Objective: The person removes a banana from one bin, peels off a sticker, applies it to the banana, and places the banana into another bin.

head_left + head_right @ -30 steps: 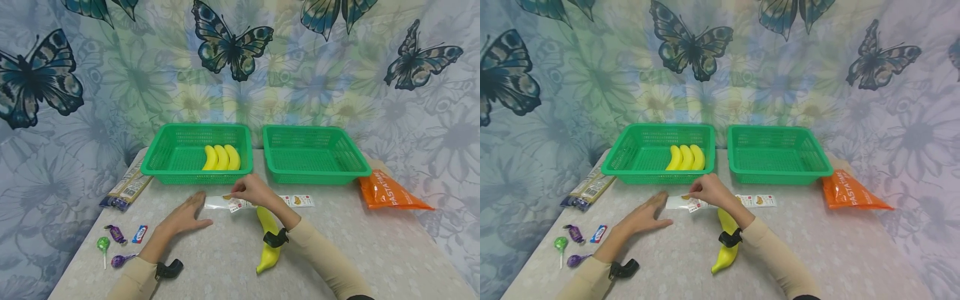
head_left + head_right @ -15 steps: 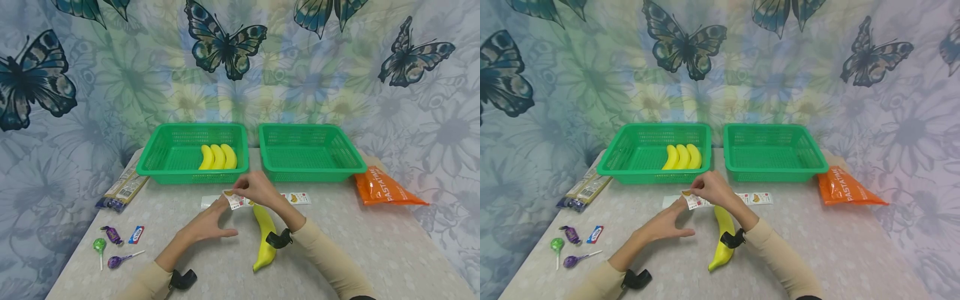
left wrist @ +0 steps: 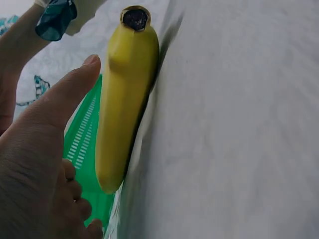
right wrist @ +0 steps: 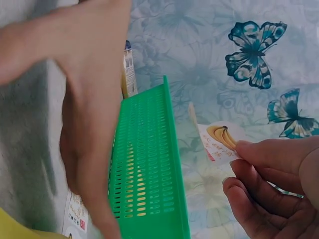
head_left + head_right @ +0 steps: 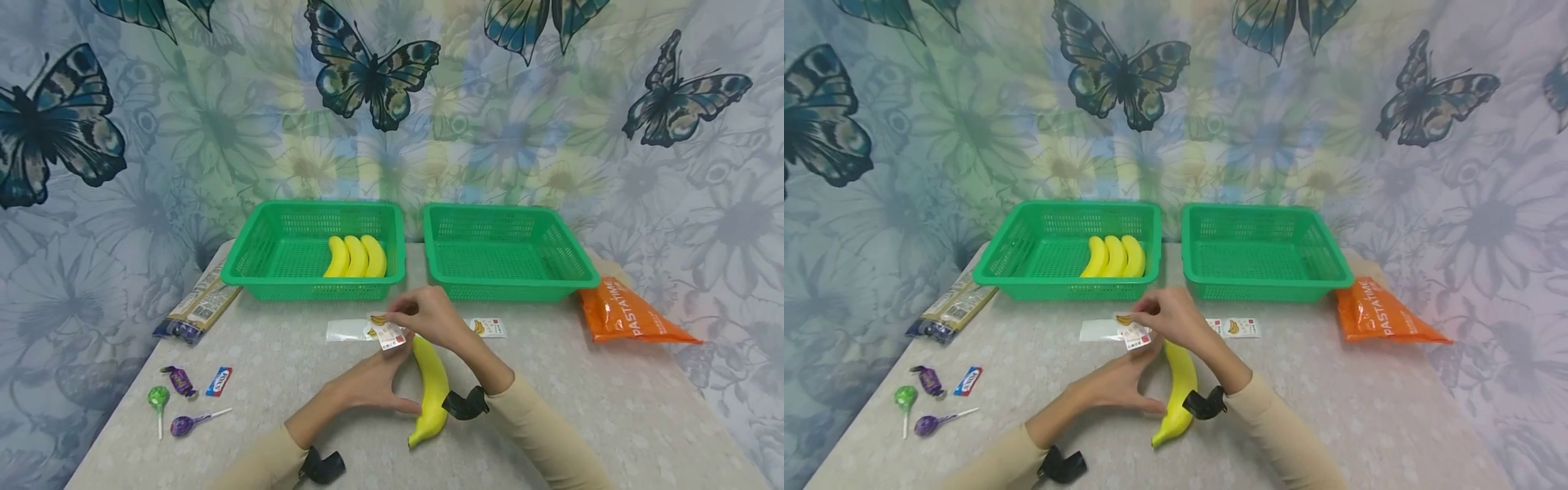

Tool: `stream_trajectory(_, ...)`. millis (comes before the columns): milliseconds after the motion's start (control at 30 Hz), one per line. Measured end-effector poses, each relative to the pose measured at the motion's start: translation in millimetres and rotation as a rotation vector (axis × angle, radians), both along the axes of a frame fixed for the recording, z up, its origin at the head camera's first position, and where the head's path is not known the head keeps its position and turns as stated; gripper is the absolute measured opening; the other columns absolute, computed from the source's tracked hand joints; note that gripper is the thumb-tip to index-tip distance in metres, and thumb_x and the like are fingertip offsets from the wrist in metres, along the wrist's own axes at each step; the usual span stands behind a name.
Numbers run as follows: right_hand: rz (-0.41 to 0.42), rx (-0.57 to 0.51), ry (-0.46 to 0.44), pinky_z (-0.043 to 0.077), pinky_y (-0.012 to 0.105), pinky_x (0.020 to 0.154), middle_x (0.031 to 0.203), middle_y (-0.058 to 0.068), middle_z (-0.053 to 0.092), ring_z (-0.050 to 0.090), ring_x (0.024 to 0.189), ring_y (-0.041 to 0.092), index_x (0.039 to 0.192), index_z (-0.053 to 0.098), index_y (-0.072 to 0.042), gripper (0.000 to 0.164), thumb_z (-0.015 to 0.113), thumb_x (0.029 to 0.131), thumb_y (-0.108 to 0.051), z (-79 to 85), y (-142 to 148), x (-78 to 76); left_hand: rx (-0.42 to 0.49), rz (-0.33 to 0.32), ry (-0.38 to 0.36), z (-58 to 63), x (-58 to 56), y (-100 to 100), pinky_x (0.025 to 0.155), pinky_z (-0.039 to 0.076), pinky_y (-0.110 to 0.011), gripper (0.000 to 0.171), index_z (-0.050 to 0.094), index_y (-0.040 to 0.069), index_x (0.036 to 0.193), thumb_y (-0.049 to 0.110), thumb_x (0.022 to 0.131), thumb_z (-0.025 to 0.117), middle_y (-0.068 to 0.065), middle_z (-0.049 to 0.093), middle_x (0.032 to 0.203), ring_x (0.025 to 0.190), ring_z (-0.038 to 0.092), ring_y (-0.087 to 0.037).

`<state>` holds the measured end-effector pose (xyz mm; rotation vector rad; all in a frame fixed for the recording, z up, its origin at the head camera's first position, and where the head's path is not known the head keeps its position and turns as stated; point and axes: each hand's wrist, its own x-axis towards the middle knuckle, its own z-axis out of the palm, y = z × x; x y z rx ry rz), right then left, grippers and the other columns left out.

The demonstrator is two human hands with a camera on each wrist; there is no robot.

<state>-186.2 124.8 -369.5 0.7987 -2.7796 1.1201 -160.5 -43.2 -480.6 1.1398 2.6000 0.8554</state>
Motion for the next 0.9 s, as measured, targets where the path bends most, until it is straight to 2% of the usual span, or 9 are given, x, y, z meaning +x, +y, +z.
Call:
stream_trajectory(100, -0.014, -0.009, 0.008, 0.054, 0.018, 0.068, 0.079, -0.006, 0.074, 0.066, 0.072, 0.002, 0.085, 0.077, -0.016, 0.008, 0.074, 0.087, -0.024, -0.1, 3, 5.0, 0.02, -0.024, -0.029, -1.8, -0.2, 7, 0.116, 0.036, -0.04, 0.128, -0.015, 0.027, 0.155, 0.068, 0.072, 0.073, -0.005, 0.009, 0.165, 0.147, 0.028, -0.022)
stream_trajectory(233, -0.033, -0.009, 0.001, 0.054, 0.017, 0.067, 0.078, -0.006, 0.074, 0.065, 0.071, 0.001, 0.084, 0.077, -0.016, 0.008, 0.074, 0.086, -0.023, -2.2, 7, 11.5, 0.039, -0.048, -0.057, -4.1, 0.3, 11, 0.119, 0.032, -0.041, 0.127, -0.016, 0.03, 0.155, 0.066, 0.073, 0.073, -0.001, 0.0, 0.166, 0.15, 0.02, -0.019)
stream_trajectory(367, -0.06, -0.026, -0.027, 0.054, 0.017, 0.067, 0.079, -0.005, 0.074, 0.065, 0.071, 0.002, 0.086, 0.077, -0.014, 0.01, 0.074, 0.086, -0.023, -6.0, 14, 18.7, 0.035, -0.06, -0.054, -6.2, 0.8, 10, 0.12, 0.03, -0.042, 0.122, -0.011, 0.03, 0.156, 0.066, 0.074, 0.072, 0.001, -0.005, 0.166, 0.152, 0.014, -0.019)
stream_trajectory(533, -0.107, -0.057, -0.031, 0.053, 0.018, 0.066, 0.078, -0.004, 0.075, 0.065, 0.07, 0.003, 0.085, 0.078, -0.013, 0.012, 0.075, 0.086, -0.024, -10.1, 25, 26.7, 0.012, -0.073, -0.007, -11.0, -0.2, 10, 0.121, 0.027, -0.04, 0.115, 0.0, 0.025, 0.158, 0.07, 0.076, 0.068, -0.001, 0.004, 0.166, 0.152, 0.016, -0.02)
stream_trajectory(700, -0.149, -0.075, -0.05, 0.054, 0.019, 0.067, 0.078, -0.005, 0.074, 0.066, 0.072, 0.003, 0.085, 0.077, -0.014, 0.011, 0.076, 0.085, -0.025, -12.0, 35, 32.7, 0.009, -0.069, 0.044, -13.4, -1.5, 12, 0.121, 0.027, -0.039, 0.109, 0.017, 0.021, 0.157, 0.07, 0.075, 0.068, -0.003, 0.02, 0.163, 0.149, 0.023, -0.019)
stream_trajectory(800, -0.183, -0.081, -0.072, 0.054, 0.02, 0.068, 0.079, -0.004, 0.074, 0.066, 0.072, 0.004, 0.085, 0.078, -0.014, 0.01, 0.077, 0.084, -0.024, -13.3, 41, 35.6, -0.003, -0.064, 0.043, -13.3, -1.1, 13, 0.123, 0.024, -0.038, 0.105, 0.023, 0.022, 0.156, 0.07, 0.075, 0.068, 0.0, 0.022, 0.163, 0.15, 0.021, -0.018)
stream_trajectory(900, -0.198, -0.085, -0.097, 0.054, 0.021, 0.068, 0.078, -0.004, 0.074, 0.066, 0.072, 0.005, 0.085, 0.078, -0.014, 0.011, 0.077, 0.084, -0.024, -16.9, 47, 37.6, -0.02, -0.051, 0.01, -12.9, -0.4, 12, 0.124, 0.019, -0.04, 0.107, 0.017, 0.026, 0.157, 0.071, 0.074, 0.067, 0.003, 0.016, 0.165, 0.153, 0.012, -0.018)
